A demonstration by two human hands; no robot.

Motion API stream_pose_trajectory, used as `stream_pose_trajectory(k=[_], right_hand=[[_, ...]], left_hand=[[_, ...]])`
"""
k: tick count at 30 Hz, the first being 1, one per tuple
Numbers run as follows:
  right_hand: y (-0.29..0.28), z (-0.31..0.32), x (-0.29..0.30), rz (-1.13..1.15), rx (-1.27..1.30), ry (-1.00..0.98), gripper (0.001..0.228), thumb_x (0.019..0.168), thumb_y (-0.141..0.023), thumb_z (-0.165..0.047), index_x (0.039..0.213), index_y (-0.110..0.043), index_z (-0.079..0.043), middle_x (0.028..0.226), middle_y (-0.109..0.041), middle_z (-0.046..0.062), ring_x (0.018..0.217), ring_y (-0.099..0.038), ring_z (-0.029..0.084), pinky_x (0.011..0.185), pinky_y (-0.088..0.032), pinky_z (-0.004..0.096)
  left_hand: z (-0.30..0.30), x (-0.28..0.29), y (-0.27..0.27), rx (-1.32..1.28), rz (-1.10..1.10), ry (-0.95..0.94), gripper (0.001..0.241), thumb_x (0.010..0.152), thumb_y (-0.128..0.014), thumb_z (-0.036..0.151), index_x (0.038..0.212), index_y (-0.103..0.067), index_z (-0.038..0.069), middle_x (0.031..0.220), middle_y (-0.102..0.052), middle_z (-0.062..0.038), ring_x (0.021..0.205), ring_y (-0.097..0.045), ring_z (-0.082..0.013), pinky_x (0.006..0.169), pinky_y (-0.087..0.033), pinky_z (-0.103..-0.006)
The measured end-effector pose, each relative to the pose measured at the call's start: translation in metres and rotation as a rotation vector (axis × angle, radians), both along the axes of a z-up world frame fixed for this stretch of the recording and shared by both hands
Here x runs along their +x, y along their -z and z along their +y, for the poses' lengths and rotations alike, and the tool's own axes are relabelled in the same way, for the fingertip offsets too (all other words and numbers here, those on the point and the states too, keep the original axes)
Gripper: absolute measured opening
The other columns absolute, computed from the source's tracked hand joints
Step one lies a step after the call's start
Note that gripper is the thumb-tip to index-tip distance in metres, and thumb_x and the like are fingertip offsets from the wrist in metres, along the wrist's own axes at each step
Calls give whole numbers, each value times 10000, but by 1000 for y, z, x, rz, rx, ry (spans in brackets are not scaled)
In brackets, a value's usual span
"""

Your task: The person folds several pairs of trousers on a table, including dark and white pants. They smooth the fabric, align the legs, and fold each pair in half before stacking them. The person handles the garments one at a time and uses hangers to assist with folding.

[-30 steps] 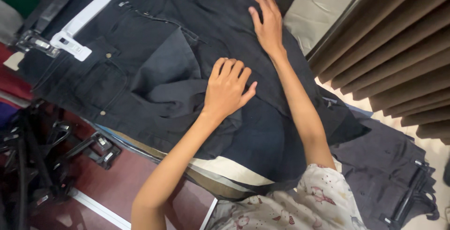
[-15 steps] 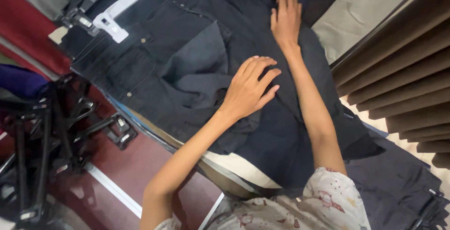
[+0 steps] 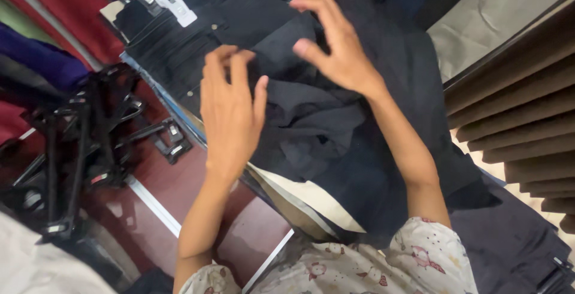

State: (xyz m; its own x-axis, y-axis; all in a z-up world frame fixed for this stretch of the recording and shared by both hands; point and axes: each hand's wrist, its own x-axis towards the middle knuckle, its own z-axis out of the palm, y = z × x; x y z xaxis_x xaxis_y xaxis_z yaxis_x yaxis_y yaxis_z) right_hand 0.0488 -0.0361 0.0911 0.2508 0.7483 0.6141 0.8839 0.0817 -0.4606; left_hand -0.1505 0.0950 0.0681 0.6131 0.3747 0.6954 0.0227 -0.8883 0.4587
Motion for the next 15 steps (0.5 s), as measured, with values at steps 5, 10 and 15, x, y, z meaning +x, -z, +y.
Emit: stream_pose_trajectory(k=[5, 10, 15], right_hand=[[9, 19, -35, -428, -150, -4, 698, 748, -827, -491, 1241, -654, -27, 1187, -631, 178, 1158, -559, 373, 999, -398, 513], [48, 5, -34, -302, -486, -71, 316, 945, -789, -335, 1052, -720, -46, 947, -705, 106, 1027, -664, 301, 1127, -440, 465], [61, -57, -31, -66, -375, -170, 354, 885, -803, -260, 1076, -718, 25, 1108, -726, 172, 1073, -682, 366, 977, -483, 391]], left_hand=[[21, -1, 12, -107, 306, 17, 568, 952, -731, 308, 1353, -486, -12, 1177, -602, -276, 968, -632, -476, 817, -489, -522], [25, -3, 14, -119, 440, 227, 682, 927, -700, 407, 1384, -459, -38, 1116, -645, -303, 930, -648, -519, 793, -513, -556], [30, -11, 5, -285, 504, 307, 654, 1013, -579, 479, 1449, -451, 9, 1138, -655, -271, 968, -653, -490, 839, -517, -542]])
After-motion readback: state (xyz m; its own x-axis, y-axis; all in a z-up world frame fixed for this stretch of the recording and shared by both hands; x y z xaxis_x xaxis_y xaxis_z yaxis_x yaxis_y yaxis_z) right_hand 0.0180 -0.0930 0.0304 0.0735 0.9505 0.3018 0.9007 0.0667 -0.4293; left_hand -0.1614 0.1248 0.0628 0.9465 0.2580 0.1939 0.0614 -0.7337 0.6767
